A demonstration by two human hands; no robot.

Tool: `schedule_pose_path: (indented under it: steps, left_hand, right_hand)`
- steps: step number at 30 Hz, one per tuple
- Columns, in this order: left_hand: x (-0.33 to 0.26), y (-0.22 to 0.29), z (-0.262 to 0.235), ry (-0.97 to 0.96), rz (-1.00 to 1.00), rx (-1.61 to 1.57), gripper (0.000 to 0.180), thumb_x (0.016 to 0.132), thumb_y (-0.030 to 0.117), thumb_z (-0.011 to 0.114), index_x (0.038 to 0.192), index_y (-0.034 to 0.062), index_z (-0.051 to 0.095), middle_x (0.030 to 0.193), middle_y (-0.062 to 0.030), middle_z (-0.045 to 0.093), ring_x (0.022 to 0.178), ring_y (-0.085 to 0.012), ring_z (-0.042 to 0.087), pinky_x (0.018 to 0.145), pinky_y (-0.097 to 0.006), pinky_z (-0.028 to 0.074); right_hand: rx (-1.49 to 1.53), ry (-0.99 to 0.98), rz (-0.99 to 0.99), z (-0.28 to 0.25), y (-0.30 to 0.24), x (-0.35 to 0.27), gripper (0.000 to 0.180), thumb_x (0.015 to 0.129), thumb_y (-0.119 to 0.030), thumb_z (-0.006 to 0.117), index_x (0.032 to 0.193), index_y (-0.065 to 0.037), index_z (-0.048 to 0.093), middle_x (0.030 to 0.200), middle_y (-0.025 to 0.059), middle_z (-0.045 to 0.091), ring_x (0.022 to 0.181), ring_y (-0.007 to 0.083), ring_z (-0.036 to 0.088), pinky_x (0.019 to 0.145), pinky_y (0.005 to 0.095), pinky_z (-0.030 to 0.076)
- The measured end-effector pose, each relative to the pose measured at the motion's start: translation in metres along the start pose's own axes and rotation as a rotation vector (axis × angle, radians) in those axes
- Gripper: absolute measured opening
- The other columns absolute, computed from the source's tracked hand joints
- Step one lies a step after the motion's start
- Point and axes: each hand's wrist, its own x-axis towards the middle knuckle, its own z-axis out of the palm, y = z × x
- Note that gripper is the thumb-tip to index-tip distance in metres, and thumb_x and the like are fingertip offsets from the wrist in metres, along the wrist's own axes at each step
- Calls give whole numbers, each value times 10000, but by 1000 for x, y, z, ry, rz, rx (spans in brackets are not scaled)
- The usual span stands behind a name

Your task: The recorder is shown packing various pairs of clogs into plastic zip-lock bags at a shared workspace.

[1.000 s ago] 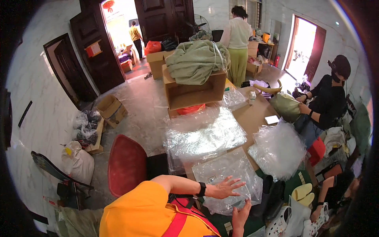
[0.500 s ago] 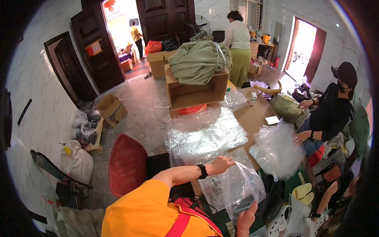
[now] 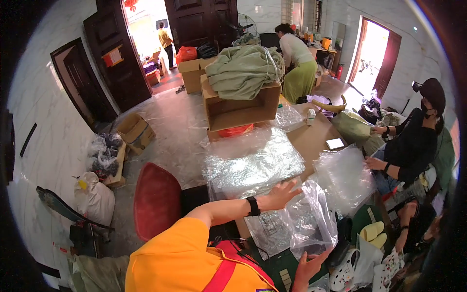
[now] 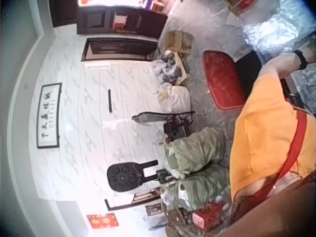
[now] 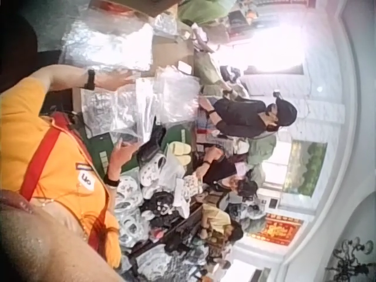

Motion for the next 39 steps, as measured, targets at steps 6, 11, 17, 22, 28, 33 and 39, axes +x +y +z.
schedule_pose_path:
  steps: [6, 11, 17, 22, 28, 33, 39]
  left_hand:
    - [-26, -1, 9, -654, -171, -170, 680, 688, -30, 501, 1312, 200, 358, 1011, -226, 529, 914, -372, 557, 680, -460, 491]
    - [-49, -14, 29, -742, -297, -462, 679, 662, -89, 421, 1285, 178, 418, 1078, -206, 560, 1003, -378, 525, 793, -431, 441]
    - [-8, 9, 12, -273, -212, -653, 712, 674, -98, 369, 1344, 134, 298, 1192, -237, 465, 1055, -405, 474, 879, -434, 409]
    - [7, 20, -4, -34, 8, -551, 656, 700, -105, 375, 1312, 128, 339, 1210, -212, 422, 1097, -382, 436, 883, -421, 407]
    - [-62, -30, 55, -556, -218, -288, 470, 720, -50, 418, 1131, 137, 551, 1050, -201, 469, 919, -377, 529, 812, -424, 438]
    - [-76, -57, 92, -393, -238, -449, 416, 665, -90, 412, 988, 74, 616, 935, -175, 541, 899, -336, 528, 775, -396, 441]
    - [-87, -81, 94, -496, -431, -543, 372, 655, -61, 420, 948, 54, 619, 924, -198, 579, 866, -348, 553, 774, -381, 442]
  right_hand:
    - [-418, -159, -53, 19, 59, -30, 775, 655, 70, 505, 1357, -1, 184, 1342, 234, 314, 1103, 386, 453, 817, 401, 433]
    - [-454, -443, 110, 19, 56, -40, 779, 647, 51, 545, 1346, 14, 203, 1334, 234, 324, 1048, 392, 499, 814, 398, 447]
    - [-313, -167, 35, 13, 53, -22, 800, 666, 18, 602, 1347, 16, 183, 1262, 245, 409, 1026, 394, 511, 784, 395, 459]
    - [-251, -28, -107, 7, 38, -13, 722, 649, 50, 531, 1317, 20, 257, 1294, 245, 370, 998, 385, 528, 778, 398, 464]
    - [-321, -249, -69, 22, 40, -46, 638, 644, 51, 478, 1264, 16, 331, 1287, 194, 399, 1021, 365, 521, 780, 381, 475]
    - [-162, -342, 42, 39, 61, -49, 497, 703, -7, 468, 1199, -21, 437, 1202, 190, 482, 1003, 348, 529, 814, 403, 456]
    - [-37, -612, 72, 35, 61, -43, 476, 749, -112, 545, 1217, -127, 463, 1134, 120, 512, 963, 313, 544, 802, 382, 454]
